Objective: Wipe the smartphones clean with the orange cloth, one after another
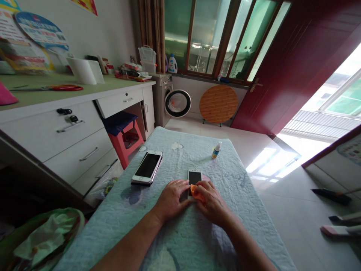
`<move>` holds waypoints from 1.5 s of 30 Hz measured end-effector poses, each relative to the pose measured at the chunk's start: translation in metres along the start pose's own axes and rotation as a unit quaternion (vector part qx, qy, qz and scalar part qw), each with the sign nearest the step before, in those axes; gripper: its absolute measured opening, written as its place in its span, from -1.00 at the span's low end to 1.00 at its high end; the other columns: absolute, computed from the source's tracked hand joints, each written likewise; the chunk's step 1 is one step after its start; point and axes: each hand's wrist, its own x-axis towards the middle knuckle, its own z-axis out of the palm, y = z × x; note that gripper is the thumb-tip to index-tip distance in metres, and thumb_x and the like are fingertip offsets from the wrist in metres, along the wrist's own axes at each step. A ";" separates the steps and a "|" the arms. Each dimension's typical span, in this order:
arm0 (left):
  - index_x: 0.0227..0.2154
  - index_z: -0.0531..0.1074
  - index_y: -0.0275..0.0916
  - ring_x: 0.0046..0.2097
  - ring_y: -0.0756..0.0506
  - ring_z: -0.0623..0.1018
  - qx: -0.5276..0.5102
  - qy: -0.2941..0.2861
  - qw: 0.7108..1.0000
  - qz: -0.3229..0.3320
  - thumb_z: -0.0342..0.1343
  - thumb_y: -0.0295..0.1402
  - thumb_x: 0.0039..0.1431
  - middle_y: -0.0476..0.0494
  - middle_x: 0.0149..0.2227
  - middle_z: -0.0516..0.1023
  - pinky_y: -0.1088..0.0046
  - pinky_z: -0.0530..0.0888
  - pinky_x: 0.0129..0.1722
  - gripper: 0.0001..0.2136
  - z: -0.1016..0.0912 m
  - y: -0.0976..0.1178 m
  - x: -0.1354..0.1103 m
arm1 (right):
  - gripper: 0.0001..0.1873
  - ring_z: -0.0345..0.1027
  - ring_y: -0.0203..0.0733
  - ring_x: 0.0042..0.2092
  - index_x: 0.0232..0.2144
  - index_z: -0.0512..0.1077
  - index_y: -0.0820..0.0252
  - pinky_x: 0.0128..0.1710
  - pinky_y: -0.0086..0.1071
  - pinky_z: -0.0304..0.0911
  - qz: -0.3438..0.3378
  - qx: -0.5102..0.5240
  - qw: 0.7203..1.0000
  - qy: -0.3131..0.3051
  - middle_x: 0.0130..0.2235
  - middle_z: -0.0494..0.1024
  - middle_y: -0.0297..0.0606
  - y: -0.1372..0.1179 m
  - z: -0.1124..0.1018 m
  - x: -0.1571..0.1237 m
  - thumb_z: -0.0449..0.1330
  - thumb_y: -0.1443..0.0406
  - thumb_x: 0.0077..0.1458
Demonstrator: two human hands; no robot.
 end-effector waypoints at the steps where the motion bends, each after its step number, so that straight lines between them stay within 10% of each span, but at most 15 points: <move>1: -0.04 0.45 -0.18 0.12 -0.24 0.42 -0.001 0.001 1.000 0.000 0.17 -0.05 0.08 -0.22 0.08 0.46 0.14 0.28 0.15 -0.56 0.000 0.000 0.000 | -0.76 0.18 -0.14 -0.10 -0.24 0.38 0.13 -0.09 -0.26 0.15 -0.001 0.004 1.000 -0.001 -0.17 0.35 -0.24 0.000 -0.001 0.000 0.11 0.47 0.01; 8: -0.05 0.46 -0.17 0.11 -0.24 0.42 -0.004 -0.001 1.000 -0.006 0.18 -0.04 0.08 -0.23 0.08 0.46 0.11 0.29 0.15 -0.57 -0.001 0.001 0.000 | -0.83 0.22 -0.16 -0.16 -0.24 0.44 0.10 -0.12 -0.27 0.16 0.009 0.019 1.000 0.009 -0.25 0.38 -0.25 0.006 -0.001 -0.001 0.10 0.39 0.15; 15: -0.05 0.45 -0.18 0.13 -0.24 0.41 -0.001 -0.005 1.000 -0.003 0.19 -0.10 0.08 -0.23 0.10 0.44 0.10 0.26 0.16 -0.59 0.000 -0.001 0.000 | -0.30 0.17 -0.04 -0.03 0.25 0.04 0.12 -0.03 -0.14 0.14 0.009 -0.019 1.000 0.019 -0.08 0.37 -0.13 0.009 0.005 -0.004 0.09 0.43 0.06; 22: -0.05 0.45 -0.17 0.13 -0.24 0.41 -0.002 0.001 1.000 -0.001 0.18 -0.09 0.07 -0.23 0.09 0.46 0.10 0.26 0.16 -0.58 0.002 -0.002 0.000 | -0.77 0.19 -0.14 -0.15 -0.16 0.42 0.04 -0.12 -0.26 0.15 -0.002 -0.022 1.000 0.000 -0.25 0.38 -0.24 0.002 -0.001 -0.001 0.07 0.38 0.17; 45: -0.06 0.46 -0.20 0.12 -0.26 0.42 -0.002 -0.002 1.000 -0.004 0.20 -0.10 0.06 -0.24 0.09 0.46 0.10 0.28 0.15 -0.58 0.000 -0.002 0.000 | -0.89 0.26 -0.18 -0.20 -0.26 0.45 0.09 -0.17 -0.30 0.16 0.013 -0.001 1.000 0.022 -0.31 0.40 -0.27 0.007 -0.006 -0.002 0.13 0.32 0.17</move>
